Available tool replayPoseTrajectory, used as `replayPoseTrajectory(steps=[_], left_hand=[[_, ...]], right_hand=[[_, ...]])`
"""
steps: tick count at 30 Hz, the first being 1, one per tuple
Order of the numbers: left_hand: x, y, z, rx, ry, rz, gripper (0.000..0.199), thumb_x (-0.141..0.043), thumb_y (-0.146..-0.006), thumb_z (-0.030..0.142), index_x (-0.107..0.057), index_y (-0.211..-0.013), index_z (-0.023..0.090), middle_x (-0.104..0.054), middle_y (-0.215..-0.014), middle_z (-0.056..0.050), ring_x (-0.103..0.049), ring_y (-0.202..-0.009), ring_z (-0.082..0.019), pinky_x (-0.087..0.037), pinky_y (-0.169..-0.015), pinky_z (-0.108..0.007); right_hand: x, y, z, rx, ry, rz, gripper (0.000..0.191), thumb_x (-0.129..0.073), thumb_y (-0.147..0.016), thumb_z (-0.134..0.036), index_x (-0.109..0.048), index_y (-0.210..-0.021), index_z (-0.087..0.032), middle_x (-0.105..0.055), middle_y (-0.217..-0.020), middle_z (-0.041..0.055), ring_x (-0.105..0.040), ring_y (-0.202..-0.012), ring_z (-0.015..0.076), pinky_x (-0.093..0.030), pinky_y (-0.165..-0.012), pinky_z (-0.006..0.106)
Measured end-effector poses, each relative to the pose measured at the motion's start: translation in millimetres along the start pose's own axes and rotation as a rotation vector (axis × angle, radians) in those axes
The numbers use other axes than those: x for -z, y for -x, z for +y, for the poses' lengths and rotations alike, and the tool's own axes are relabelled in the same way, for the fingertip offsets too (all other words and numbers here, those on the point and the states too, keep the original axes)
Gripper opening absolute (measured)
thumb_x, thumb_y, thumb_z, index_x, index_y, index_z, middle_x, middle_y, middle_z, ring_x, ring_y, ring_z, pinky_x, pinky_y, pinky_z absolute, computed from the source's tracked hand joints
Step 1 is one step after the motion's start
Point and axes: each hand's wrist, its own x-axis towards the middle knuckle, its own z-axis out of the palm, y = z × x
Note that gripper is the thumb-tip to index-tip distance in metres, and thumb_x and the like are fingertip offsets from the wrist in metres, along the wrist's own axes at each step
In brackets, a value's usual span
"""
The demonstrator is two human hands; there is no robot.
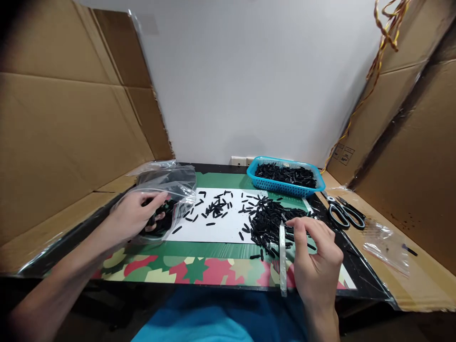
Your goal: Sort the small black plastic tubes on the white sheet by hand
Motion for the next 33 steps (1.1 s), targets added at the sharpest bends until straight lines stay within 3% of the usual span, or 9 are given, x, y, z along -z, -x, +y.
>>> replayPoseTrajectory(steps=[2, 4, 8, 10, 15, 20, 27, 30, 33], left_hand=[[0.5, 12, 1, 0.128, 0.214, -0.104, 0.048, -0.063, -0.087, 0.069, -0.057, -0.082, 0.022, -0.054, -0.062, 0.002, -0.048, -0.043, -0.012, -0.023, -0.038, -0.021], [-0.5, 26, 3, 0.208, 0.407, -0.189, 0.057, -0.072, -0.079, 0.075, -0.050, -0.079, 0.022, -0.049, -0.058, 0.005, -0.040, -0.041, -0.008, -0.020, -0.037, -0.017], [-8.8, 49, 14, 0.269, 0.777, -0.431, 0.062, -0.082, -0.074, 0.073, -0.046, -0.082, 0.023, -0.038, -0.054, 0.012, -0.021, -0.042, -0.002, -0.020, -0.035, -0.013], [-19.6, 54, 25, 0.255, 0.852, -0.552, 0.061, -0.081, -0.077, 0.073, -0.047, -0.081, 0.023, -0.037, -0.055, 0.011, -0.020, -0.043, -0.002, -0.018, -0.035, -0.012], [-64.5, 45, 61, 0.111, 0.802, -0.769, 0.060, -0.078, -0.082, 0.074, -0.048, -0.080, 0.022, -0.044, -0.059, 0.008, -0.036, -0.043, -0.004, -0.024, -0.036, -0.013], [-101.9, 14, 84, -0.005, 0.719, -0.909, 0.059, -0.072, -0.086, 0.076, -0.051, -0.081, 0.021, -0.050, -0.062, 0.006, -0.043, -0.041, -0.004, -0.021, -0.037, -0.015], [-126.2, 0, 89, -0.004, 0.650, -1.035, 0.058, -0.071, -0.085, 0.077, -0.055, -0.085, 0.022, -0.046, -0.063, 0.008, -0.040, -0.040, -0.005, -0.015, -0.032, -0.015], [-134.1, 3, 87, 0.086, 0.695, -1.054, 0.058, -0.071, -0.084, 0.078, -0.054, -0.089, 0.023, -0.046, -0.064, 0.008, -0.039, -0.041, -0.005, -0.016, -0.032, -0.013], [-137.4, 4, 84, 0.190, 0.786, -1.122, 0.056, -0.072, -0.086, 0.075, -0.051, -0.087, 0.023, -0.043, -0.061, 0.010, -0.032, -0.040, -0.004, -0.018, -0.032, -0.011]], right_hand=[[-1, 2, -4, 0.049, -0.038, -0.070, 0.027, -0.060, -0.107, -0.039, -0.077, -0.092, -0.024, -0.077, -0.094, 0.0064, -0.070, -0.093, 0.0267, -0.048, -0.092, 0.040], [-1, 4, -9, 0.137, -0.075, -0.165, 0.021, -0.062, -0.106, -0.033, -0.077, -0.094, -0.025, -0.077, -0.096, 0.0055, -0.071, -0.094, 0.0253, -0.051, -0.088, 0.038], [-8, 8, -26, 0.296, -0.152, -0.309, 0.013, -0.064, -0.104, -0.024, -0.076, -0.099, -0.025, -0.078, -0.095, 0.0044, -0.074, -0.089, 0.0224, -0.057, -0.078, 0.033], [-15, 12, -40, 0.323, -0.191, -0.339, 0.011, -0.065, -0.103, -0.021, -0.075, -0.105, -0.026, -0.080, -0.095, 0.0044, -0.076, -0.087, 0.0223, -0.059, -0.075, 0.032], [-35, 21, -61, 0.280, -0.246, -0.367, 0.030, -0.069, -0.103, -0.025, -0.068, -0.132, -0.027, -0.082, -0.111, 0.0057, -0.081, -0.094, 0.0232, -0.065, -0.081, 0.033], [-39, 6, -46, 0.279, -0.211, -0.335, 0.019, -0.064, -0.105, -0.018, -0.072, -0.119, -0.027, -0.081, -0.108, 0.0041, -0.079, -0.092, 0.0199, -0.063, -0.079, 0.030], [-42, -5, -23, 0.156, -0.156, -0.381, 0.019, -0.058, -0.108, -0.018, -0.073, -0.117, -0.026, -0.080, -0.105, 0.0028, -0.077, -0.090, 0.0178, -0.061, -0.078, 0.029], [-38, -6, -22, 0.061, -0.172, -0.402, 0.017, -0.059, -0.107, -0.021, -0.075, -0.107, -0.025, -0.080, -0.100, 0.0031, -0.076, -0.088, 0.0190, -0.062, -0.079, 0.030], [-32, -8, -23, -0.071, -0.223, -0.334, 0.013, -0.064, -0.104, -0.027, -0.075, -0.100, -0.024, -0.080, -0.095, 0.0039, -0.078, -0.086, 0.0207, -0.064, -0.077, 0.031]])
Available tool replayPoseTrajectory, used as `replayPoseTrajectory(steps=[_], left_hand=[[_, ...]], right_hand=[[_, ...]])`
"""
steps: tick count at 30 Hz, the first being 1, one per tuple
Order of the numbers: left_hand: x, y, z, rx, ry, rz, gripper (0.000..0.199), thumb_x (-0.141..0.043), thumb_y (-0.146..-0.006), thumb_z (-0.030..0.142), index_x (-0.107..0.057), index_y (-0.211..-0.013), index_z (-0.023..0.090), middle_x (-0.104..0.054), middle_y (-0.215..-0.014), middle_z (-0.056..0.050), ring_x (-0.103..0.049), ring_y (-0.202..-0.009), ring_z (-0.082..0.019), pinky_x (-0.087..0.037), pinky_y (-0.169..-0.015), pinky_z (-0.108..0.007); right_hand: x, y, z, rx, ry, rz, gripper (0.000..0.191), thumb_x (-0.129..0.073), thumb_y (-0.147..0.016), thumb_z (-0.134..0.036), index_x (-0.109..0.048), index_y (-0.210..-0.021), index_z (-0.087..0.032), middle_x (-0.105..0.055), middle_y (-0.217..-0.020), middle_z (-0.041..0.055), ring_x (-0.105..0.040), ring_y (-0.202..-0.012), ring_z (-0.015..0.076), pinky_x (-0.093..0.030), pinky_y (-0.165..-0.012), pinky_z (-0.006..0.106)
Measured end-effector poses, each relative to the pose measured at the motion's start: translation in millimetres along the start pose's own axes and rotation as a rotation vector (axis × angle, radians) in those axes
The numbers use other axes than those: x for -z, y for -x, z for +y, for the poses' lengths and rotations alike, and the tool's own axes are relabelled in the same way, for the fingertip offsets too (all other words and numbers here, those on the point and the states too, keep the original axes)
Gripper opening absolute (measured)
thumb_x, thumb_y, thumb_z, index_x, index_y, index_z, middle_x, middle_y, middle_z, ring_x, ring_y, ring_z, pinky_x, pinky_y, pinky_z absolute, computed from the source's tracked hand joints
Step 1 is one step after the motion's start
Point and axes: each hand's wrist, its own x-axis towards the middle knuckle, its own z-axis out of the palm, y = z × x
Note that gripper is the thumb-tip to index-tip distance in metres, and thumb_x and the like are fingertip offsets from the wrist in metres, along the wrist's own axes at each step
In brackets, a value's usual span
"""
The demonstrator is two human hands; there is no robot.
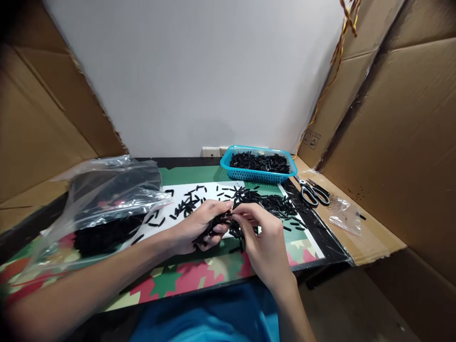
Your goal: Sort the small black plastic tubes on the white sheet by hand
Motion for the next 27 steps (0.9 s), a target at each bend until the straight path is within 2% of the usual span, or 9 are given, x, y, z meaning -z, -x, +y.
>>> replayPoseTrajectory(steps=[4, 9, 12, 17, 23, 27], left_hand=[[4.4, 4, -4, 0.051, 0.125, -0.092, 0.056, -0.076, -0.084, 0.070, -0.046, -0.082, 0.023, -0.039, -0.057, 0.011, -0.026, -0.038, -0.003, -0.017, -0.031, -0.011], [9.0, 6, -11, 0.019, 0.145, -0.157, 0.060, -0.079, -0.080, 0.073, -0.048, -0.081, 0.022, -0.040, -0.055, 0.010, -0.027, -0.038, -0.003, -0.021, -0.032, -0.012], [10.2, 5, -13, 0.029, 0.147, -0.165, 0.061, -0.076, -0.082, 0.076, -0.047, -0.080, 0.023, -0.040, -0.055, 0.010, -0.027, -0.038, -0.004, -0.021, -0.031, -0.013], [11.0, 4, -14, 0.016, 0.192, -0.169, 0.059, -0.078, -0.082, 0.073, -0.048, -0.080, 0.022, -0.040, -0.056, 0.010, -0.026, -0.039, -0.003, -0.021, -0.032, -0.013], [11.9, 5, -13, 0.004, 0.171, -0.187, 0.054, -0.078, -0.085, 0.068, -0.054, -0.081, 0.020, -0.040, -0.055, 0.009, -0.024, -0.040, -0.003, -0.019, -0.032, -0.012], [12.4, 5, -13, -0.050, 0.151, -0.184, 0.053, -0.082, -0.082, 0.066, -0.058, -0.082, 0.019, -0.040, -0.055, 0.009, -0.025, -0.041, -0.003, -0.021, -0.033, -0.012]], right_hand=[[2, 0, 0, -0.130, -0.134, 0.086, 0.014, -0.073, -0.099, -0.034, -0.077, -0.096, -0.022, -0.080, -0.088, 0.0044, -0.081, -0.083, 0.0232, -0.067, -0.072, 0.031], [-4, 1, 0, -0.216, -0.288, 0.052, 0.020, -0.079, -0.094, -0.041, -0.079, -0.093, -0.020, -0.080, -0.083, 0.0042, -0.080, -0.075, 0.0219, -0.069, -0.064, 0.031], [-9, 2, -1, -0.210, -0.286, 0.069, 0.021, -0.080, -0.094, -0.041, -0.079, -0.092, -0.020, -0.081, -0.082, 0.0041, -0.077, -0.065, 0.0192, -0.068, -0.059, 0.029], [-15, 6, -1, -0.183, -0.217, 0.148, 0.020, -0.078, -0.095, -0.041, -0.080, -0.092, -0.021, -0.083, -0.084, 0.0052, -0.079, -0.066, 0.0203, -0.068, -0.060, 0.029], [-13, 5, -2, -0.168, -0.260, 0.127, 0.019, -0.081, -0.094, -0.039, -0.080, -0.090, -0.020, -0.083, -0.082, 0.0051, -0.081, -0.069, 0.0217, -0.072, -0.064, 0.031], [-12, 4, 0, -0.164, -0.301, 0.118, 0.019, -0.082, -0.092, -0.038, -0.081, -0.089, -0.019, -0.083, -0.082, 0.0050, -0.082, -0.071, 0.0210, -0.073, -0.066, 0.030]])
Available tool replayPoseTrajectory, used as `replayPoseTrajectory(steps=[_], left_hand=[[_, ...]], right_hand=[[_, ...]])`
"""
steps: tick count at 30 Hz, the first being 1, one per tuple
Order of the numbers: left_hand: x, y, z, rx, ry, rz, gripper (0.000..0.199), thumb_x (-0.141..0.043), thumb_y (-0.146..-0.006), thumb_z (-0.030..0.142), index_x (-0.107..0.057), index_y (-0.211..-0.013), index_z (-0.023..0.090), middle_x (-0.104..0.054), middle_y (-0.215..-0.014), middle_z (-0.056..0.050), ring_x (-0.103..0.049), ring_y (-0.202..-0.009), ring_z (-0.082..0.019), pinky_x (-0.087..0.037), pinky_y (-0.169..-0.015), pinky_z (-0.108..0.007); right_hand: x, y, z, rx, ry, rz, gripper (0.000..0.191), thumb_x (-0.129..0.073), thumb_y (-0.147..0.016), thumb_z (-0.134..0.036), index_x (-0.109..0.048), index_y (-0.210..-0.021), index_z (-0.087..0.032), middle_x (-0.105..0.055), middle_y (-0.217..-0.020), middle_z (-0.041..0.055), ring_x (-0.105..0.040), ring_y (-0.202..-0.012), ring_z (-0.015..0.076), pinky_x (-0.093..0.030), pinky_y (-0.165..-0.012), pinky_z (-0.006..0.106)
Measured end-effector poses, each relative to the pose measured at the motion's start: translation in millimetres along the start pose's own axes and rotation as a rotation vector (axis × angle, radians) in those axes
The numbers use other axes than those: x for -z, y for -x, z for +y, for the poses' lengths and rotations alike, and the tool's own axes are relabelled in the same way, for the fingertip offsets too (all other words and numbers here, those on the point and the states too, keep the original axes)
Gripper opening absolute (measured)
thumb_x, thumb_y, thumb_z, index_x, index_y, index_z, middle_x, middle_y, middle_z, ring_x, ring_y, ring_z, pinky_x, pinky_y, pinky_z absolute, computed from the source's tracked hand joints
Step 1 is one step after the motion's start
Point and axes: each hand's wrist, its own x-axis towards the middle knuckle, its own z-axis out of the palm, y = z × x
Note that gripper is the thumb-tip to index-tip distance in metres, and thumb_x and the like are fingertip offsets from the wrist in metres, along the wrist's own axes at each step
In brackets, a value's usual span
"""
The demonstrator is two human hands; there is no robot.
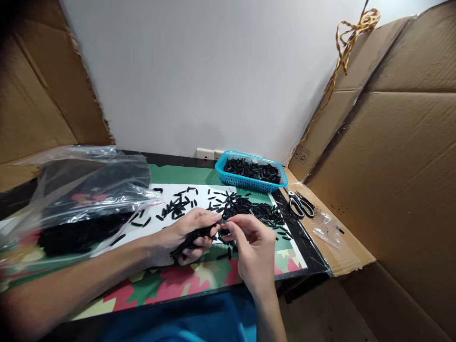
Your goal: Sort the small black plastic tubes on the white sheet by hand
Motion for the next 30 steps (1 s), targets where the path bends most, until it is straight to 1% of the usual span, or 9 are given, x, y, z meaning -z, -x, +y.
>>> replayPoseTrajectory(steps=[5, 10, 14, 18, 22, 30], left_hand=[[-0.7, 1.5, 1.5, -0.037, 0.005, -0.015, 0.054, -0.085, -0.080, 0.064, -0.057, -0.079, 0.019, -0.041, -0.053, 0.009, -0.024, -0.039, -0.002, -0.023, -0.031, -0.012], [1.1, 1.2, 1.3, -0.017, 0.053, -0.023, 0.050, -0.084, -0.083, 0.060, -0.055, -0.079, 0.019, -0.040, -0.053, 0.010, -0.021, -0.040, -0.002, -0.021, -0.031, -0.010], [1.4, 1.4, 1.8, -0.007, 0.050, -0.024, 0.048, -0.082, -0.085, 0.059, -0.055, -0.079, 0.020, -0.039, -0.053, 0.010, -0.021, -0.039, -0.002, -0.021, -0.030, -0.010], [-2.4, 3.4, 4.8, 0.023, 0.058, 0.029, 0.051, -0.087, -0.079, 0.059, -0.055, -0.078, 0.020, -0.039, -0.052, 0.010, -0.022, -0.038, -0.002, -0.021, -0.029, -0.010], [-5.3, 5.0, 7.3, 0.046, 0.070, 0.066, 0.055, -0.091, -0.072, 0.060, -0.054, -0.076, 0.020, -0.040, -0.052, 0.011, -0.022, -0.037, -0.002, -0.019, -0.029, -0.010], [-1.0, 5.4, 7.2, 0.118, 0.075, 0.076, 0.058, -0.090, -0.072, 0.064, -0.051, -0.078, 0.022, -0.038, -0.053, 0.011, -0.020, -0.039, -0.002, -0.014, -0.030, -0.010]], right_hand=[[-1.1, 1.8, -0.1, -0.017, -0.026, -0.022, 0.018, -0.083, -0.092, -0.037, -0.082, -0.090, -0.019, -0.084, -0.083, 0.0056, -0.083, -0.073, 0.0218, -0.072, -0.066, 0.028], [-2.5, 2.9, -2.5, -0.025, -0.026, -0.012, 0.012, -0.082, -0.093, -0.033, -0.082, -0.090, -0.021, -0.085, -0.084, 0.0046, -0.084, -0.074, 0.0215, -0.070, -0.063, 0.024], [-2.0, 2.1, -2.3, -0.028, -0.026, -0.024, 0.011, -0.082, -0.093, -0.031, -0.082, -0.090, -0.021, -0.084, -0.082, 0.0043, -0.084, -0.076, 0.0222, -0.069, -0.063, 0.023], [-0.2, 1.9, -1.1, -0.032, -0.035, -0.027, 0.009, -0.081, -0.094, -0.030, -0.083, -0.090, -0.022, -0.084, -0.083, 0.0032, -0.084, -0.076, 0.0202, -0.069, -0.065, 0.022], [0.3, 1.3, -0.2, -0.043, -0.043, -0.013, 0.010, -0.080, -0.094, -0.030, -0.083, -0.090, -0.022, -0.085, -0.084, 0.0036, -0.081, -0.069, 0.0174, -0.069, -0.064, 0.022], [1.3, 0.0, 0.0, -0.067, -0.058, -0.002, 0.013, -0.082, -0.092, -0.033, -0.082, -0.090, -0.020, -0.085, -0.085, 0.0055, -0.082, -0.071, 0.0194, -0.070, -0.067, 0.025]])
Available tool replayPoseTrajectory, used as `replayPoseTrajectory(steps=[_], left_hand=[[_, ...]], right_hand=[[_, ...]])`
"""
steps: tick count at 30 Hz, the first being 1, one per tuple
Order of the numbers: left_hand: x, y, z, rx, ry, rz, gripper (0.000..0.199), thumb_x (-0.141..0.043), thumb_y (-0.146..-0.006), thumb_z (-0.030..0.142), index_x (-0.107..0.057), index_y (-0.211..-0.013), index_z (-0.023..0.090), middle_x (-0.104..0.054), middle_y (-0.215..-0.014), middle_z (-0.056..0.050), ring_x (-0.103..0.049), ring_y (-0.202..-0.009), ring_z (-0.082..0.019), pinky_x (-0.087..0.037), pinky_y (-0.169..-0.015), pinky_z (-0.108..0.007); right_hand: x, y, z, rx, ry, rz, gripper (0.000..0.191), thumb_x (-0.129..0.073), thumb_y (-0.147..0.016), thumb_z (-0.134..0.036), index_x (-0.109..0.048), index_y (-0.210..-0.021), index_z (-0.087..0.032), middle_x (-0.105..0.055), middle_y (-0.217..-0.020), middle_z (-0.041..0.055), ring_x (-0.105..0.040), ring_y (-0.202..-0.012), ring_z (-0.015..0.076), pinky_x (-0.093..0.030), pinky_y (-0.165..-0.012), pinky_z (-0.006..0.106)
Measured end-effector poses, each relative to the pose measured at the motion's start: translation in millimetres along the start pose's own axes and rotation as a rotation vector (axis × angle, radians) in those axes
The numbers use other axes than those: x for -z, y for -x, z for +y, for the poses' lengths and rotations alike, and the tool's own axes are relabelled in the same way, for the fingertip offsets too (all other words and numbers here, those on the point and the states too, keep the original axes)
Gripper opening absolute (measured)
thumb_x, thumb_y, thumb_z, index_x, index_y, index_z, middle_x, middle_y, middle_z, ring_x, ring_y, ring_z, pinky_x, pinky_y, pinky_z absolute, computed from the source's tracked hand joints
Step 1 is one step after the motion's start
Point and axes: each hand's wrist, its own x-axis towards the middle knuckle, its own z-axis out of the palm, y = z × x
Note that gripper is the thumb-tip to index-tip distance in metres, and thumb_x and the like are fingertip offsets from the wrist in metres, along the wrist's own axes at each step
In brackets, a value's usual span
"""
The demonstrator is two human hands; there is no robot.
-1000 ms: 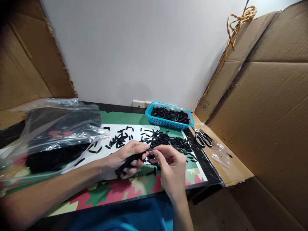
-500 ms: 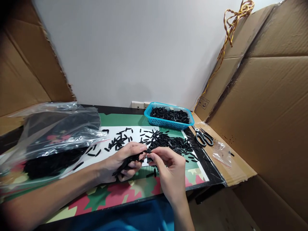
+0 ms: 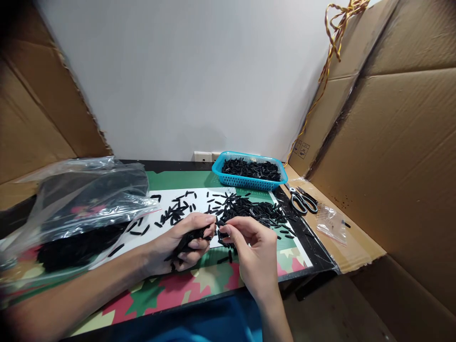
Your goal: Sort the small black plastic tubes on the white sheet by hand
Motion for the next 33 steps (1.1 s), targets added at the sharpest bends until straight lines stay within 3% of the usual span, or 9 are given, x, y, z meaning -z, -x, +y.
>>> replayPoseTrajectory(steps=[15, 22, 28, 33], left_hand=[[0.5, 1.0, 0.0, 0.036, 0.012, 0.022, 0.063, -0.092, -0.067, 0.066, -0.049, -0.077, 0.022, -0.037, -0.052, 0.012, -0.019, -0.039, -0.002, -0.011, -0.032, -0.011], [-0.1, 2.1, 0.1, 0.003, -0.011, -0.004, 0.060, -0.089, -0.072, 0.066, -0.049, -0.076, 0.021, -0.038, -0.053, 0.011, -0.021, -0.038, -0.001, -0.014, -0.031, -0.011], [1.3, 1.1, 0.7, 0.007, -0.039, -0.030, 0.060, -0.087, -0.075, 0.067, -0.049, -0.078, 0.021, -0.038, -0.054, 0.011, -0.020, -0.039, -0.002, -0.014, -0.030, -0.011], [3.5, -0.7, -0.7, 0.018, -0.073, -0.047, 0.059, -0.084, -0.077, 0.070, -0.049, -0.081, 0.023, -0.038, -0.055, 0.011, -0.020, -0.040, -0.003, -0.016, -0.031, -0.011]], right_hand=[[0.3, 0.0, 6.6, 0.023, 0.030, -0.072, 0.011, -0.084, -0.091, -0.032, -0.083, -0.093, -0.021, -0.084, -0.086, 0.0041, -0.082, -0.074, 0.0200, -0.071, -0.070, 0.027], [6.9, 1.7, 6.4, 0.019, 0.070, -0.158, 0.009, -0.080, -0.094, -0.029, -0.083, -0.097, -0.022, -0.084, -0.092, 0.0052, -0.082, -0.077, 0.0207, -0.070, -0.073, 0.030], [7.8, -0.3, 2.8, 0.038, 0.081, -0.158, 0.017, -0.083, -0.091, -0.026, -0.081, -0.108, -0.025, -0.083, -0.103, 0.0050, -0.080, -0.097, 0.0213, -0.068, -0.081, 0.027], [4.6, -1.2, 2.5, 0.080, 0.111, -0.251, 0.021, -0.078, -0.095, -0.025, -0.082, -0.116, -0.025, -0.078, -0.106, 0.0064, -0.075, -0.098, 0.0206, -0.066, -0.080, 0.028]])
